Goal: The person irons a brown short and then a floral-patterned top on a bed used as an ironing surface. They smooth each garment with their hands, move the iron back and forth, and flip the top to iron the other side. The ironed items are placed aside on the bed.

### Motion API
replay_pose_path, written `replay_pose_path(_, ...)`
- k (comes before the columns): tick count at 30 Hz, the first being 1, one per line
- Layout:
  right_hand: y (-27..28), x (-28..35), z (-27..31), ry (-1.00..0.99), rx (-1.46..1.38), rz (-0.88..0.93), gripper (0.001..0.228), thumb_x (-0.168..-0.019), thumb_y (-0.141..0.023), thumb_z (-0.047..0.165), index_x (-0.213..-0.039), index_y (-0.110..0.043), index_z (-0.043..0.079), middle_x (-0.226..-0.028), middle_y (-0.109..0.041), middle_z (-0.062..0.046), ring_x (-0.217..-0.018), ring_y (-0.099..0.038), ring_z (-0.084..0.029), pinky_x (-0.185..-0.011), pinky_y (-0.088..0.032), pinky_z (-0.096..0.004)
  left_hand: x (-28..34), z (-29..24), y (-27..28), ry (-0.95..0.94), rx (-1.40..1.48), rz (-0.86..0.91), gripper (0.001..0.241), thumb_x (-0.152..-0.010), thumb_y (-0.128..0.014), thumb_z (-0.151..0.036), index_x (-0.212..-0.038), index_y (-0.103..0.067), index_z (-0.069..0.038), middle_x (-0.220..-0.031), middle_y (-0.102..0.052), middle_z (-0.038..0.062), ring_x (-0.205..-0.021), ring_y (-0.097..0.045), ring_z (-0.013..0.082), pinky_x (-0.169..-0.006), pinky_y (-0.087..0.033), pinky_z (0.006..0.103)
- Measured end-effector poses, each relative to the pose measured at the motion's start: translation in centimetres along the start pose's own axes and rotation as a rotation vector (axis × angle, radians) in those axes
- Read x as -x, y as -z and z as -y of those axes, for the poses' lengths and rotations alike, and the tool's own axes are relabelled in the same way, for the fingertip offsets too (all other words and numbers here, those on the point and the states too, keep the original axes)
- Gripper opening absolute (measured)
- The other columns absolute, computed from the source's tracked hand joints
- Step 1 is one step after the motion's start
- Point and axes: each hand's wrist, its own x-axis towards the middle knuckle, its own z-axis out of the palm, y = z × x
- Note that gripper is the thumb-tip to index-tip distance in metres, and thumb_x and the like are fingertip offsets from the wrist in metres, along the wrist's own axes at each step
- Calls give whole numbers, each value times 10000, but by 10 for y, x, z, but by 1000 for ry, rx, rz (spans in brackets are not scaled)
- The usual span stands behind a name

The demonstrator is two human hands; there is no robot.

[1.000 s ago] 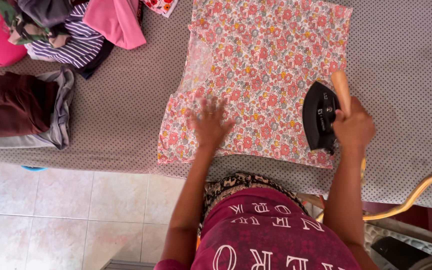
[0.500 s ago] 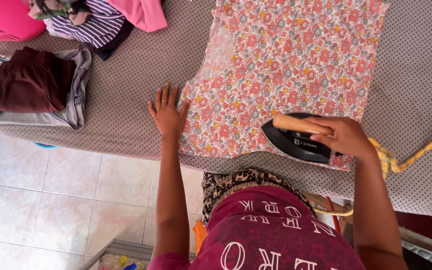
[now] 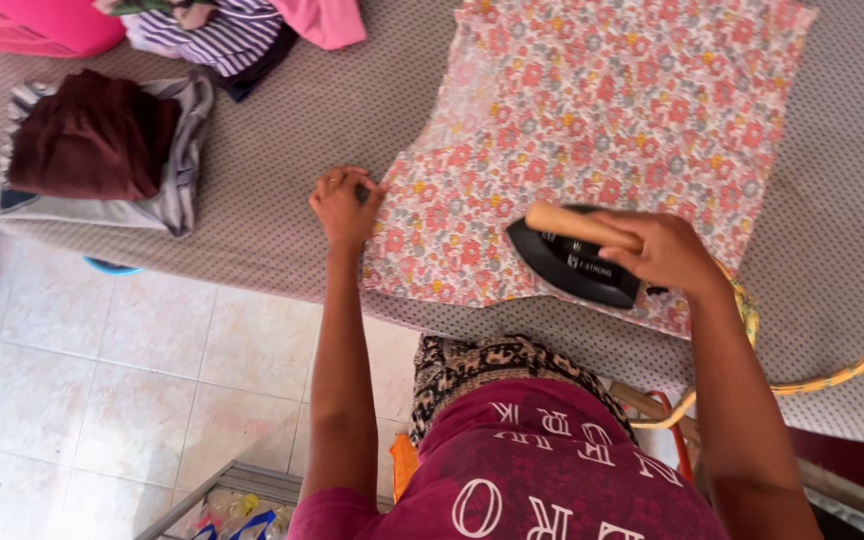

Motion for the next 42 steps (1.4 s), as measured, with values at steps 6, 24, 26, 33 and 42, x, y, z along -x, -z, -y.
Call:
replay_pose_path(6,-38,-18,30,-37,184,-324,515,-878,-808,301,-1371,-695,203,-1106,-762,-116,-867,-731,-315,-737,-562,-423,0,-6,3,-24,71,-44,230,-801,-845,-326,-754,-694,-160,-1067,-724,-68,-1165,-592,196,-1044,-322,429)
replay_pose_path(24,-77,-77,86,17,214,-294,470,-923,-777,267,-1373,-662,193,-1029,-757,-83,-783,-731,-283,-690,-568,-426,-3,-13,6,86,180,-74,242,-768,-838,-275,-697,-651,-137,-1009,-741,-78,-1102,-601,175,-1037,-310,407)
replay_pose_path(26,-79,-88,89,34,214,-311,475,-904,-789,250,-1354,-656,173,-1037,-756,-95,-817,-733,-301,-715,-569,-433,0,-13,3,90,184,-70,249,-769,-839,-269,-689,-644,-137,-1010,-739,-77,-1100,-602,174,-1036,-310,407)
replay_pose_path(33,-78,-107,110,66,87,44,496,-872,-766,274,-1353,-651,242,-997,-777,-44,-738,-740,-267,-709,-590,-406,-3,-11,1,92,180,-77,239,-767,-828,-263,-702,-634,-139,-1025,-740,-94,-1111,-597,171,-1051,-312,409)
replay_pose_path(42,-88,-105,108,160,67,234,579,-841,-787,326,-1396,-635,264,-1018,-789,-53,-779,-746,-204,-769,-591,-380,-2,-8,1,36,112,-61,228,-810,-816,-264,-743,-639,-137,-1070,-729,-69,-1157,-575,205,-1042,-310,440)
